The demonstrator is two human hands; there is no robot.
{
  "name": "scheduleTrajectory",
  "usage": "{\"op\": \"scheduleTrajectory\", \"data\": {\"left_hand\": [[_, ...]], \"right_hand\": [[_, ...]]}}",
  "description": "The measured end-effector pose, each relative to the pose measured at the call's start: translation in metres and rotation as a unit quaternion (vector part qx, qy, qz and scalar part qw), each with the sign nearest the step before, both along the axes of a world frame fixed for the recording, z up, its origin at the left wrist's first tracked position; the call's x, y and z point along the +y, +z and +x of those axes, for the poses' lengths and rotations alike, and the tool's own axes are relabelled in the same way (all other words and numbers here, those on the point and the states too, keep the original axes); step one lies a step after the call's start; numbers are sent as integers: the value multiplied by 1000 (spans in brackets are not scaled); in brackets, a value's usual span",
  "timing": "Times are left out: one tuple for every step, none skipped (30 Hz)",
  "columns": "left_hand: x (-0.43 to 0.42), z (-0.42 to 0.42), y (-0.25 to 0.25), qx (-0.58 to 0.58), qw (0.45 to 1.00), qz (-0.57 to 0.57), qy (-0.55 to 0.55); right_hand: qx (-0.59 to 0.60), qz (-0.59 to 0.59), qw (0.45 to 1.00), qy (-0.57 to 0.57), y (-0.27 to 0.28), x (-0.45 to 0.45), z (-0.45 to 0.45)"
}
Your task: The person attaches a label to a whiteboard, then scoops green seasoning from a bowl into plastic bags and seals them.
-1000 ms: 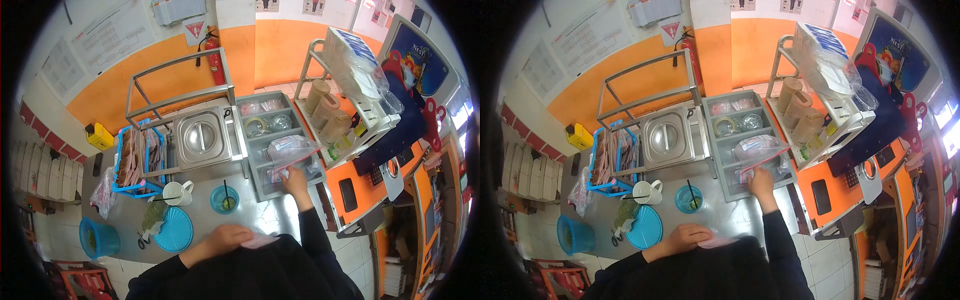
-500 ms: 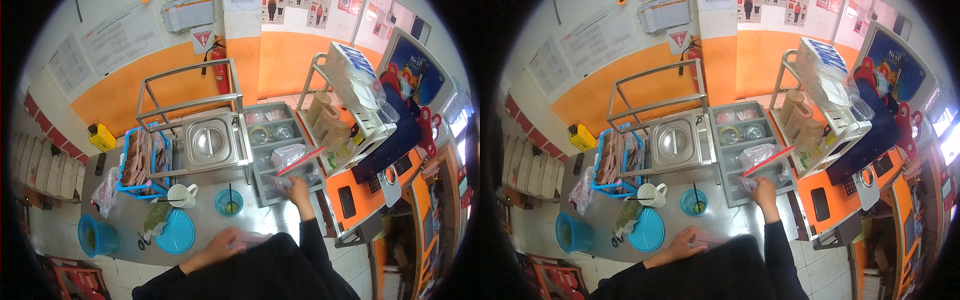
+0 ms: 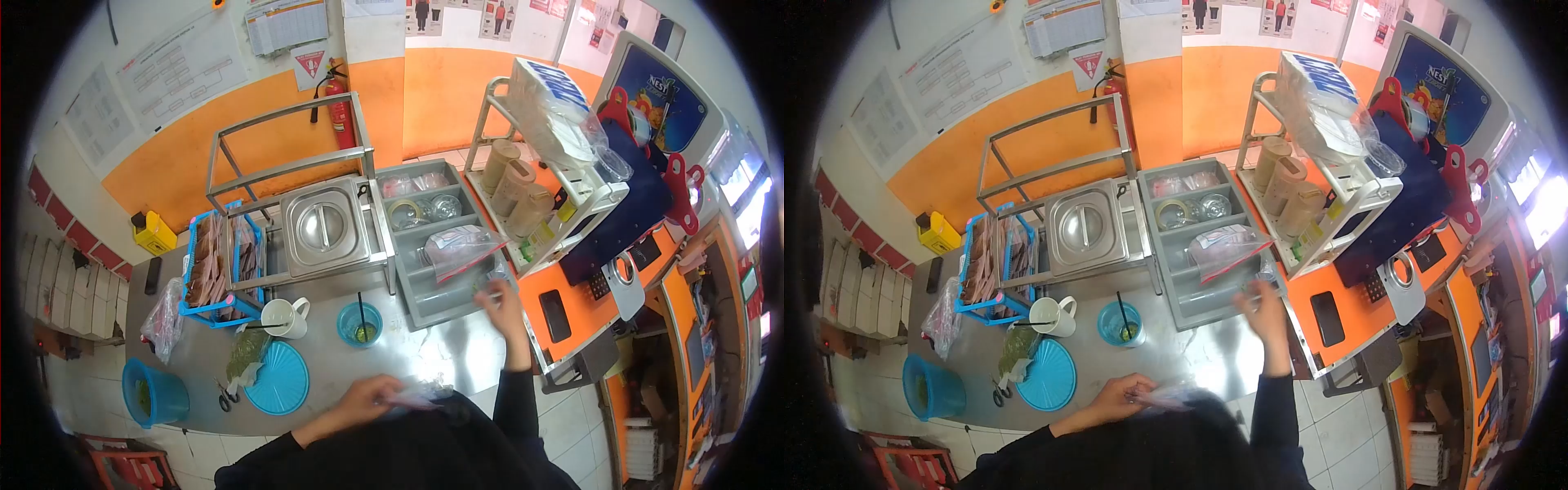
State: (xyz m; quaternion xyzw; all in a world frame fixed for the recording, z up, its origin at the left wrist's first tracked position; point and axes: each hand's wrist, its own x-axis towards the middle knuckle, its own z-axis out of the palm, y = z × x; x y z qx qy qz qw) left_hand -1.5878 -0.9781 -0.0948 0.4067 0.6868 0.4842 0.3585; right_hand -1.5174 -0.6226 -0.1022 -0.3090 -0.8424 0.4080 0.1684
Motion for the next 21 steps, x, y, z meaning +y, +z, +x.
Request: {"op": "scheduleTrajectory", "data": {"left_hand": [[-3, 1, 2, -1, 1000, -6, 13], [-5, 1, 3, 0, 1000, -7, 13], [-7, 0, 4, 10, 1000, -10, 12], [-9, -1, 4, 20, 1000, -14, 12], [-11, -3, 5, 22, 1000, -14, 14], [-13, -3, 5, 22, 999, -17, 20], [-14, -4, 5, 21, 999, -21, 26], [-16, -4, 5, 21, 999, -21, 31], [-17, -4, 4, 15, 998, -20, 51], [-19, -4, 3, 8, 997, -20, 70], [-20, -5, 1, 6, 997, -21, 72], [-22, -6, 0, 15, 997, -26, 65], [-22, -8, -1, 24, 998, -31, 56], [-21, -8, -2, 23, 998, -30, 55], [-20, -7, -1, 16, 998, -28, 57], [-19, -7, -2, 8, 998, -26, 59], [-18, -8, -2, 7, 998, -25, 60], [-17, -9, -3, 1, 998, -31, 52], [-17, -9, -3, -4, 998, -38, 45], [-17, -9, -5, -6, 998, -39, 49], [-17, -10, -9, -8, 998, -25, 49]], "right_hand": [[-70, 102, 989, -77, -8, 16, -13], [-138, 203, 957, -152, -14, 27, -22], [-137, 203, 958, -152, -26, 35, -25], [-190, 279, 936, -104, -39, 44, -30], [-240, 351, 904, -54, -51, 53, -36], [-237, 352, 904, -51, -61, 68, -43], [-209, 235, 949, -34, -68, 87, -52], [-178, 114, 977, -14, -65, 95, -63], [-178, 114, 977, -10, -65, 99, -71], [-58, -76, 995, -39, -61, 100, -78], [65, -262, 961, -68, -50, 97, -83], [59, -286, 953, -85, -40, 95, -87], [58, -286, 952, -86, -28, 85, -85], [84, -358, 926, -79, -17, 76, -84], [110, -427, 895, -70, -9, 72, -85], [109, -426, 895, -70, -10, 75, -82], [43, -295, 952, -66, -15, 79, -75], [-24, -155, 986, -59, -21, 81, -71], [-26, -155, 986, -55, -21, 79, -67], [-174, 21, 979, -102, -20, 76, -62], [-310, 197, 919, -144, -19, 72, -58]]}}
